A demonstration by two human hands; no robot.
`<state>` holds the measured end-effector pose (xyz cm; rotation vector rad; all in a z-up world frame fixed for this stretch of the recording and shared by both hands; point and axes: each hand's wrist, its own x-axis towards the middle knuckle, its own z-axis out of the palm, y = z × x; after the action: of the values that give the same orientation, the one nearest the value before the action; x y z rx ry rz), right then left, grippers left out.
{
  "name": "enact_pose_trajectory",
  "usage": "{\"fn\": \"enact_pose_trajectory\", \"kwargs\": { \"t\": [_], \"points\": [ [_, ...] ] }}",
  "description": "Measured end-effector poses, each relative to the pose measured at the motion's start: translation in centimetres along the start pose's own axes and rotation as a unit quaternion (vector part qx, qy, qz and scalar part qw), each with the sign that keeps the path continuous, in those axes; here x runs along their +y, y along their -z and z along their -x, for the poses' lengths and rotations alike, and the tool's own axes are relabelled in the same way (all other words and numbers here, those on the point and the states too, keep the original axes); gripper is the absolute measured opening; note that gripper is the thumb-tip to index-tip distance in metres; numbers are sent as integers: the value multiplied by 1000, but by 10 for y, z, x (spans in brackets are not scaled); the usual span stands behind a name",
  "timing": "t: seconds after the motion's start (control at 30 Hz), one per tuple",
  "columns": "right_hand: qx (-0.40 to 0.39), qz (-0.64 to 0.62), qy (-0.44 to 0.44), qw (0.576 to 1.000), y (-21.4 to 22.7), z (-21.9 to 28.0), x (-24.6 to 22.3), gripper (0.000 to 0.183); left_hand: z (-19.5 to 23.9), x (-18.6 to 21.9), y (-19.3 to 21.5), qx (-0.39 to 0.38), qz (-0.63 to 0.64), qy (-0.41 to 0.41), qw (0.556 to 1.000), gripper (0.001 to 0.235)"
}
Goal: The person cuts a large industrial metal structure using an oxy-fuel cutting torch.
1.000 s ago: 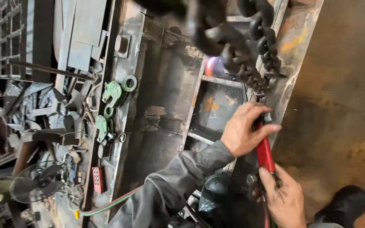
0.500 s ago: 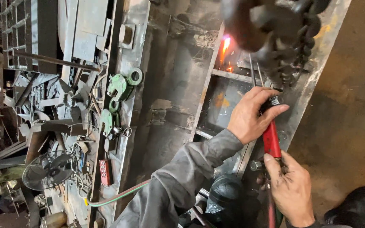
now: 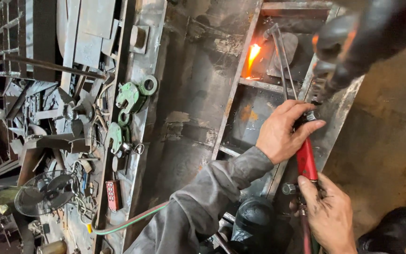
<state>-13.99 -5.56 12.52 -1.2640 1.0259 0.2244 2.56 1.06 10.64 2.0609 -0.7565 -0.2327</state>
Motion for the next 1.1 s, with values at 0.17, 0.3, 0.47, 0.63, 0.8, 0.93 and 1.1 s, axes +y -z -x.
{"fn": "enact_pose_trajectory", "kwargs": {
  "t": [0.17, 0.3, 0.47, 0.63, 0.8, 0.93, 1.1],
  "points": [
    [-5, 40, 34, 999, -4, -3, 0, 29, -5, 1, 3, -4, -12, -6, 1000, 38],
    [-18, -2, 45, 999, -6, -3, -6, 29, -6, 0, 3, 1, -17, -6, 1000, 37],
    [-18, 32, 41, 999, -5, -4, -5, 28, -6, -2, 3, -5, -19, -17, 1000, 36],
    [-20, 36, 41, 998, -5, -2, -2, 29, -4, -3, 4, -15, -19, -20, 1000, 35],
    [-19, 20, 42, 999, -7, 0, -3, 32, -3, -3, 6, -24, -6, -1, 1000, 37],
    [-14, 20, 44, 999, -8, 3, -3, 31, -2, -3, 6, -23, -7, -17, 1000, 37],
    [-6, 35, 73, 997, -8, 5, -1, 31, 0, -1, 7, -21, -7, -18, 1000, 38]
  ]
}}
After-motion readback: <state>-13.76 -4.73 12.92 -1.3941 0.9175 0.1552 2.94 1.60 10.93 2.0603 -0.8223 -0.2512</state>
